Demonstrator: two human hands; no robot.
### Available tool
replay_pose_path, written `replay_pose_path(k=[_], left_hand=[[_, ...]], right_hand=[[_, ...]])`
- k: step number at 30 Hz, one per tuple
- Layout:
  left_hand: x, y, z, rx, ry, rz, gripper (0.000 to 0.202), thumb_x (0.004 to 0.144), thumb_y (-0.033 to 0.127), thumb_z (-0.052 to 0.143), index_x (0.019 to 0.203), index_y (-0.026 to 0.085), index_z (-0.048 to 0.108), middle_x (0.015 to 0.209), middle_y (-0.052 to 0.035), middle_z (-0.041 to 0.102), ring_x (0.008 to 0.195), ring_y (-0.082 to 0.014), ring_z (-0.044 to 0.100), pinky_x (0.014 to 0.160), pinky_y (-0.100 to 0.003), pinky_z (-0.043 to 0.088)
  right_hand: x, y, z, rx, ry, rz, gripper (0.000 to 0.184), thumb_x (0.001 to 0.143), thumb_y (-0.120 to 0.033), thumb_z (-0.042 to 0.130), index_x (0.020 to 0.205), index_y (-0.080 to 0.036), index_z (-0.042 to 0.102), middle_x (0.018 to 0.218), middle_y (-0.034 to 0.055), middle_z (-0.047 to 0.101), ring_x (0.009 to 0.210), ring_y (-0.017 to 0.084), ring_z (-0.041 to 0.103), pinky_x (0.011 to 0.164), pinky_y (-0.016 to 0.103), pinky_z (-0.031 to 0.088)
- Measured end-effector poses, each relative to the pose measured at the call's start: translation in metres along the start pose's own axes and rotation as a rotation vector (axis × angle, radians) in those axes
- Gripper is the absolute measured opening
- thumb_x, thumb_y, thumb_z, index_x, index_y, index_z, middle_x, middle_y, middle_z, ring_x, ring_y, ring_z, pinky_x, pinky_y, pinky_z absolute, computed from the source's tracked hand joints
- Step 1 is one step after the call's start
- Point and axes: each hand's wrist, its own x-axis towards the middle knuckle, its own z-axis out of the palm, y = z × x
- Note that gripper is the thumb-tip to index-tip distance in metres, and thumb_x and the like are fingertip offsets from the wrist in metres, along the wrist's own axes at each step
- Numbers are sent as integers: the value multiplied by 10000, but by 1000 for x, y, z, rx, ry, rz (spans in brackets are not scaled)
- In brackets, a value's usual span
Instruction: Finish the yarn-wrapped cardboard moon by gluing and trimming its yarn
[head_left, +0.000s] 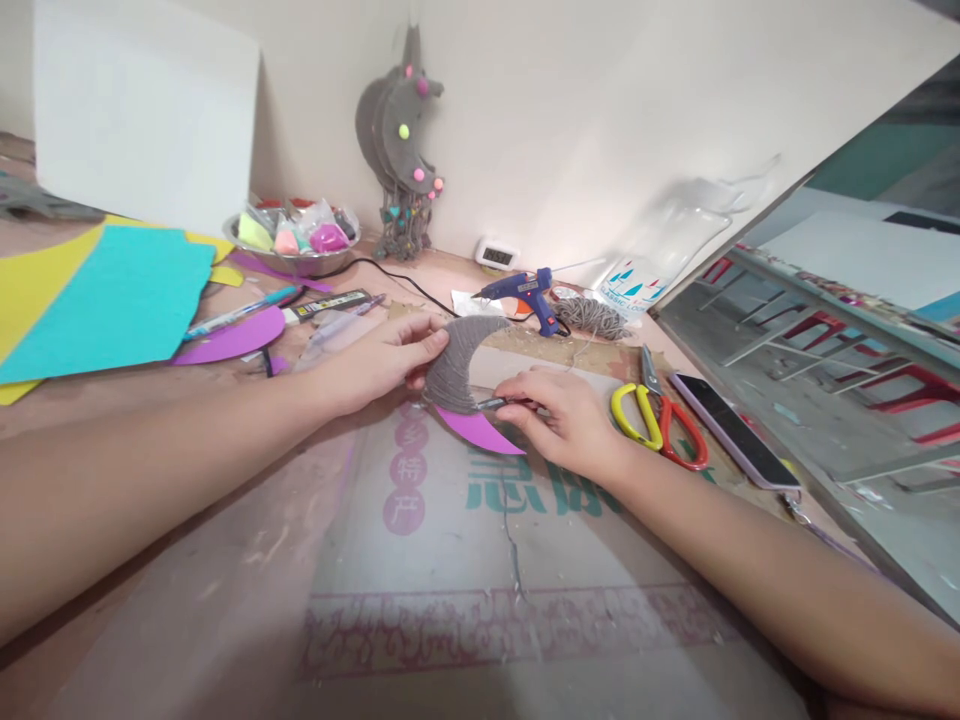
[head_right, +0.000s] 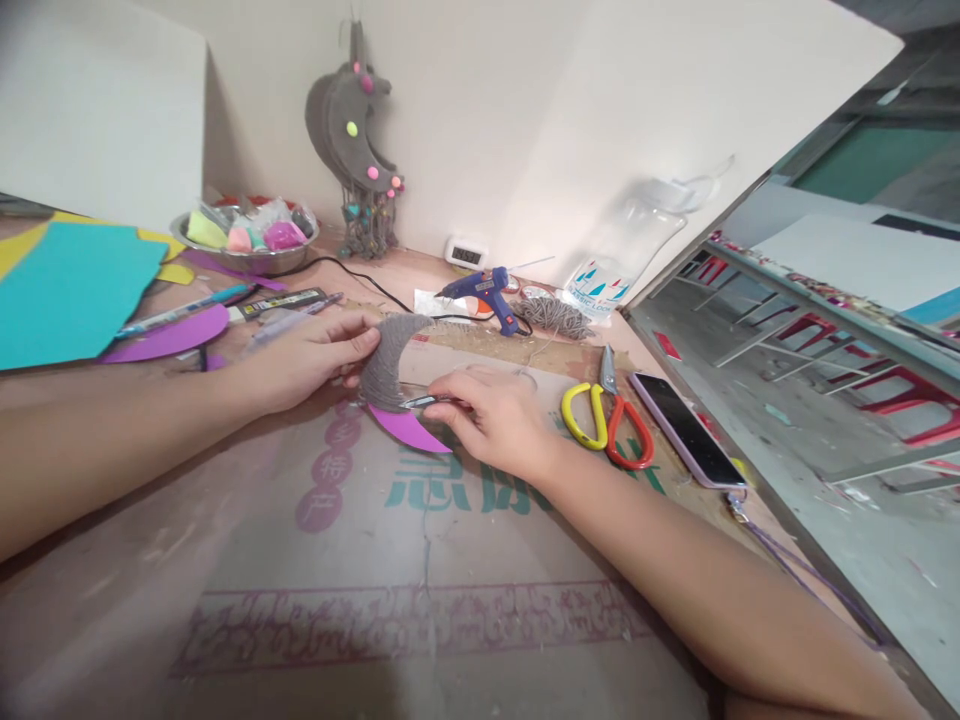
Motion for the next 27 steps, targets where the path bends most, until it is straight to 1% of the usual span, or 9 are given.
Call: replay_pose_path(k=[3,5,10,15,22,25,27], left_hand=[[0,1,0,22,2,-8,199,854,356,492,778,174,479,551,57,389,459,-51,369,449,-166,299],[-1,2,1,23,3,-13,195,859,353,485,785,173,482,551,57,388,460,-50,370,452,-166,304],[0,2,0,28,3,-20,186,854,353,491,801,175,484,578,54,397,464,-52,368,448,-171,304],[0,1,0,18,5,-24,190,846,365,497,817,177,492,570,56,391,463,-56,368,451,-174,308],[0,0,0,32,-2,-26,187,853,355,493,826,170,501,577,55,400,471,-51,368,457,-171,299],[0,-1,0,14,3,-32,192,846,364,505,818,174,500,568,55,401,464,-53,369,456,-172,300],[0,-1,0,1,10,-35,199,841,375,509,808,179,497,544,58,391,445,-55,358,445,-173,294]], right_hand=[[-1,1,1,66,87,28,187,862,-330,503,925,-192,612,835,36,653,733,139,581,680,266,422],[-1,2,2,79,119,40,187,861,-327,503,929,-189,609,839,41,653,731,140,580,686,269,430],[0,1,2,0,50,31,207,857,-353,506,945,-196,609,805,31,634,718,146,560,694,278,412],[1,0,2,-28,37,32,229,865,-373,486,944,-198,610,804,34,636,725,150,559,695,276,401],[2,0,3,-39,9,27,215,860,-366,501,952,-204,608,826,29,647,741,152,567,685,275,403],[1,-1,3,-11,35,39,205,857,-360,508,934,-203,615,819,30,649,725,147,572,686,275,415],[1,-1,4,35,102,68,197,860,-351,503,921,-200,614,828,33,652,722,144,576,681,272,425]])
